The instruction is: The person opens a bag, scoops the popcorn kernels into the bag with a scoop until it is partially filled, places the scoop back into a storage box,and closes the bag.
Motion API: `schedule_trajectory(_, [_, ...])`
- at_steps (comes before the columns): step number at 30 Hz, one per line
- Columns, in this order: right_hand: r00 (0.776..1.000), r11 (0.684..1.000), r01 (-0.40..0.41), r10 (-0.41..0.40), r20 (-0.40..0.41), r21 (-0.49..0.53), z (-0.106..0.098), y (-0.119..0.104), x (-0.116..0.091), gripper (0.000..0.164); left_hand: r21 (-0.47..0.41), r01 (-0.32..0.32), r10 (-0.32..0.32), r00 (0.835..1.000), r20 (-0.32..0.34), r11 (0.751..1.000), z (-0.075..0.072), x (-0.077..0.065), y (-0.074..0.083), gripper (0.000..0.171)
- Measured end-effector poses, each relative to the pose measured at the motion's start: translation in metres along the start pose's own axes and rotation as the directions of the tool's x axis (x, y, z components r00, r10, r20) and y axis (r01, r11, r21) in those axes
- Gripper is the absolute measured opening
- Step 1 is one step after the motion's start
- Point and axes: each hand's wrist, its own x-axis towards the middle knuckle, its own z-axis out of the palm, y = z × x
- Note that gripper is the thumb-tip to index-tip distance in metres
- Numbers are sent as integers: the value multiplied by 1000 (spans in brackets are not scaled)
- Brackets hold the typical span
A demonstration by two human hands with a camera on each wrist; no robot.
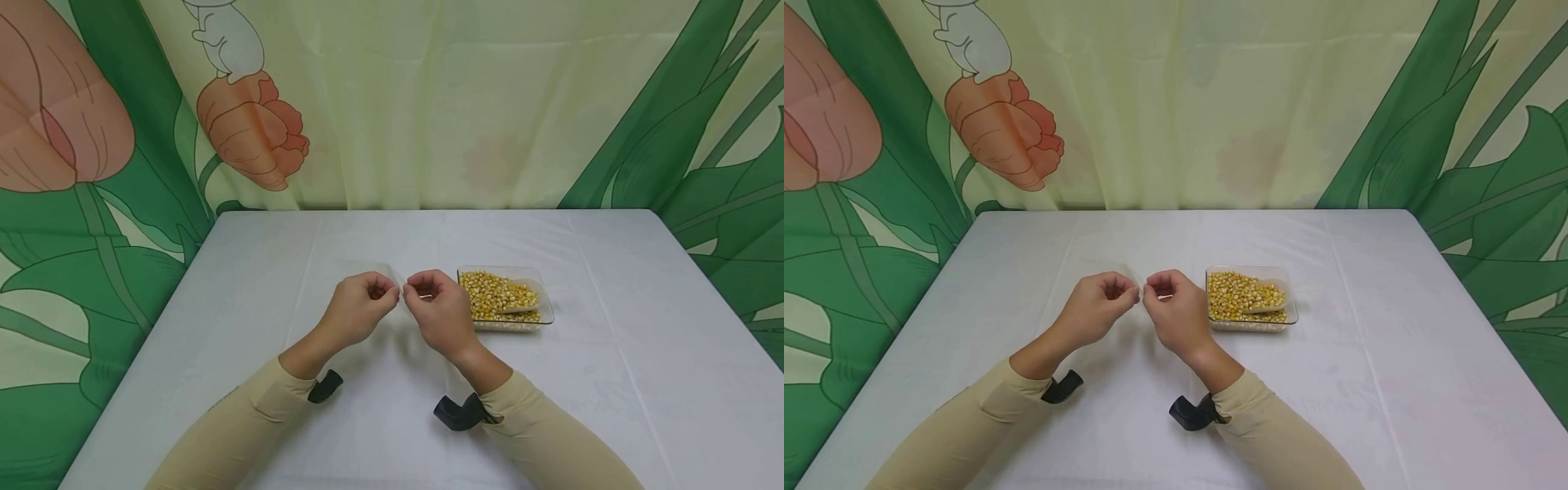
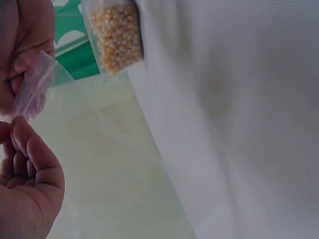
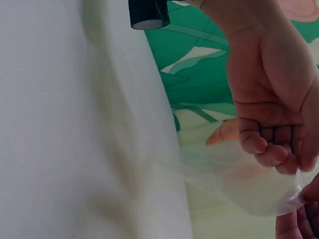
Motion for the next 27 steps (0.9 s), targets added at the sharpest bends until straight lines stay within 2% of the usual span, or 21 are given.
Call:
schedule_trajectory(5, [999, 999, -32, 31, -38, -16, -6, 2, 3, 6, 13, 31, -32, 999, 27, 999, -1, -2, 0, 9])
schedule_trajectory(14, [997, 997, -53, 51, -58, -46, -12, 4, 8, 8, 21, 30, -31, 1000, 5, 999, -5, -4, -2, 9])
schedule_trajectory(21, [997, 990, -33, 24, -73, -134, -18, 7, 10, 8, 27, 67, -67, 998, -1, 997, -8, -4, -4, 10])
schedule_trajectory(27, [999, 977, -25, 15, -50, -211, -22, 12, 9, 8, 16, 113, -113, 994, 10, 994, -10, -5, -3, 15])
